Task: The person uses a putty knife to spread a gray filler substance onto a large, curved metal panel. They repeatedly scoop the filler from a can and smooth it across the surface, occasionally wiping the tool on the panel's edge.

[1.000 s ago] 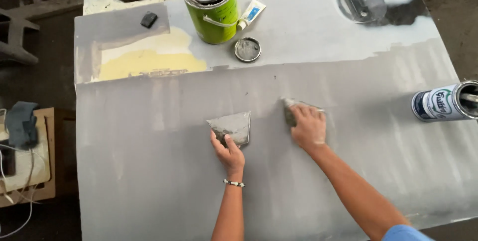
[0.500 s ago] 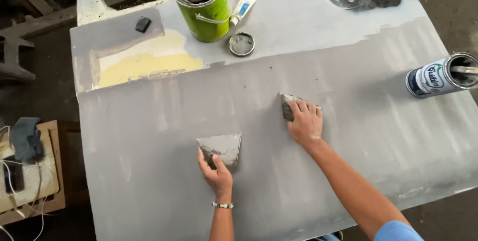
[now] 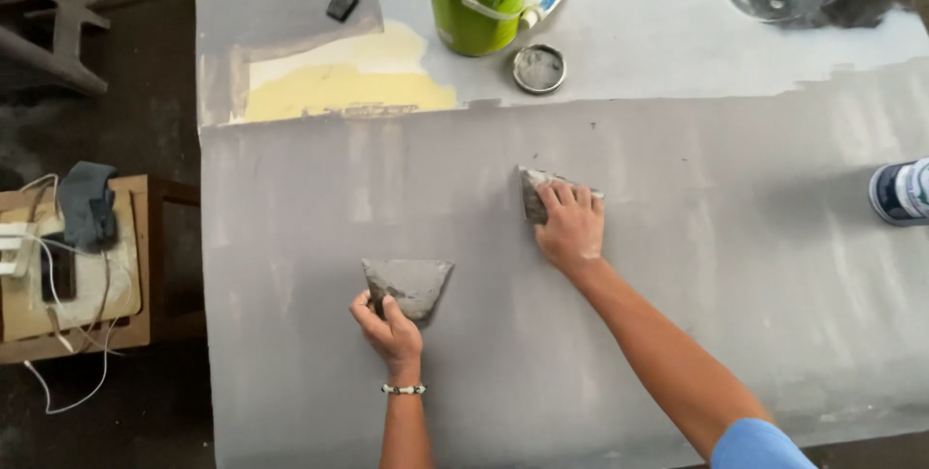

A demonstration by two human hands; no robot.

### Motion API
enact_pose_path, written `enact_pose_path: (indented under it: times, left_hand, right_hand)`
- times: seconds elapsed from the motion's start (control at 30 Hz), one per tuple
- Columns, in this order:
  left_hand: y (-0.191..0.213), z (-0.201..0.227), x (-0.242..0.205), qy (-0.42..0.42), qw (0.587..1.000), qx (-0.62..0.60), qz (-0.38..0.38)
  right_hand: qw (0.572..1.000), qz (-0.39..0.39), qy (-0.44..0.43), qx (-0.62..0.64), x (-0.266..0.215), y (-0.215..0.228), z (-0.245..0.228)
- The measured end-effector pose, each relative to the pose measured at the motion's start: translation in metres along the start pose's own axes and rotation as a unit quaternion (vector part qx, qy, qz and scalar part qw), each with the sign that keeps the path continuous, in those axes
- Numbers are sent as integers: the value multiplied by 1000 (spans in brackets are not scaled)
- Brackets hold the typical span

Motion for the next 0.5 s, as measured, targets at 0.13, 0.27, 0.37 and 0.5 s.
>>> enact_pose_path:
  times: [0.13,0.27,0.37,0.5]
  left_hand:
    - [0,-3,6,-16,1000,-1,0]
    - [7,-8,-4,-19,999,6,-26]
    - [-1,-8,12,-35,999,-4,-40]
    - [10,1,-9,-24,999,0,-44]
  right_hand:
    - [996,47,76,-12,17,4,-15]
    - [997,73,28,-2,52,9,-13]
    - [998,57,-1,-28,80,13,-6]
    - [999,-13,-49,-5,86,10,-8]
Point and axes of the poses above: each hand's wrist, its own x-axis towards the middle knuckle, its own y-axis out of the back of the hand, z = x × y, the point moved 1 cm from there along x, towards the middle knuckle, and after that the axes turned 12 degrees about -z, right-handed, at the moved point
